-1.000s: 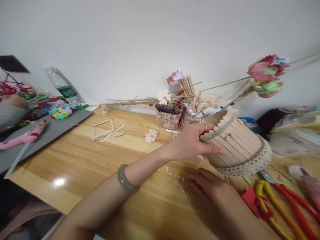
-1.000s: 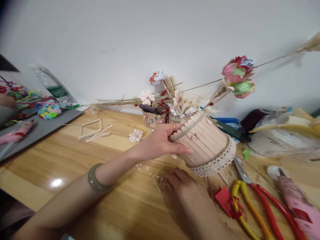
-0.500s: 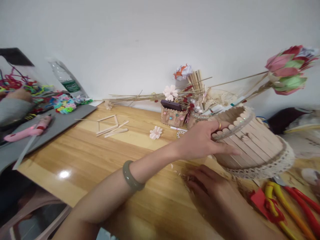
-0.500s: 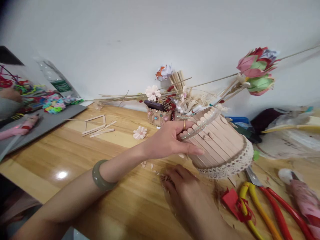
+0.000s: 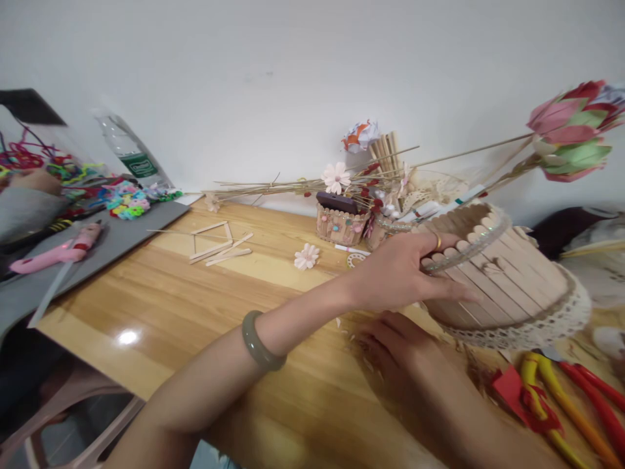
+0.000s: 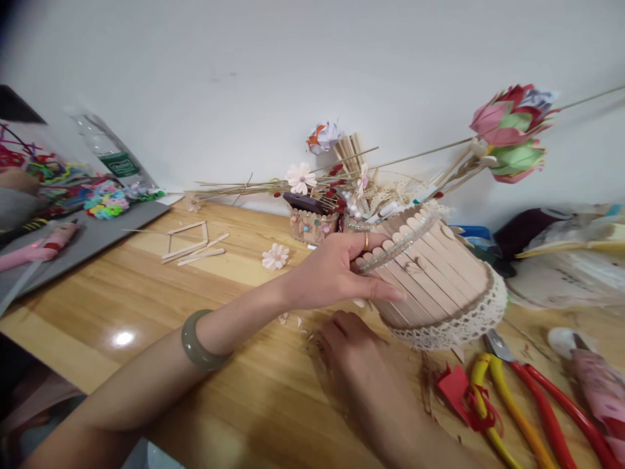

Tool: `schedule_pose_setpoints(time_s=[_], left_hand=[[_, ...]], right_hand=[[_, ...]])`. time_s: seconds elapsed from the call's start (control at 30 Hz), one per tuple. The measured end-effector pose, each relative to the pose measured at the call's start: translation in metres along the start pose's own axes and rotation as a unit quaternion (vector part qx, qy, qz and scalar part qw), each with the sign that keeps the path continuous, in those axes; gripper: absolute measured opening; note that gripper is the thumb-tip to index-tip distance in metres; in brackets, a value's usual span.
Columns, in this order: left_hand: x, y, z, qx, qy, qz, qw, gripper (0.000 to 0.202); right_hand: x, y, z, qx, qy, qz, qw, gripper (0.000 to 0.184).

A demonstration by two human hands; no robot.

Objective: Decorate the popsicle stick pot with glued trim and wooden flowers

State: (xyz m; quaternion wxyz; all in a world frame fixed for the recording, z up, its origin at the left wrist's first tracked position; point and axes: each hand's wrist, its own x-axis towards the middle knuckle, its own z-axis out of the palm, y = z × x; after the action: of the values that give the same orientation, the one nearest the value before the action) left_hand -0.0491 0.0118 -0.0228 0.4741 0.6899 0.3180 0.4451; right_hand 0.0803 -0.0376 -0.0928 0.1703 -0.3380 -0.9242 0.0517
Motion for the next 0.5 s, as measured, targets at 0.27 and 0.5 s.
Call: schedule_pose_setpoints(time_s=[0.27,0.5], left_hand=[[0.001,-0.001,0.0,0.021,0.0,0.013,1.0,0.039],[0.001,-0.001,0.0,0.022,-0.002,0.011,1.0,0.039]], right_hand=[[0.019,-0.005,0.006,-0.005,-0.061,0.02,0.998,0.022],[0.027,-0.011,0.005,0.029,-0.08,0.03,0.996,0.016]])
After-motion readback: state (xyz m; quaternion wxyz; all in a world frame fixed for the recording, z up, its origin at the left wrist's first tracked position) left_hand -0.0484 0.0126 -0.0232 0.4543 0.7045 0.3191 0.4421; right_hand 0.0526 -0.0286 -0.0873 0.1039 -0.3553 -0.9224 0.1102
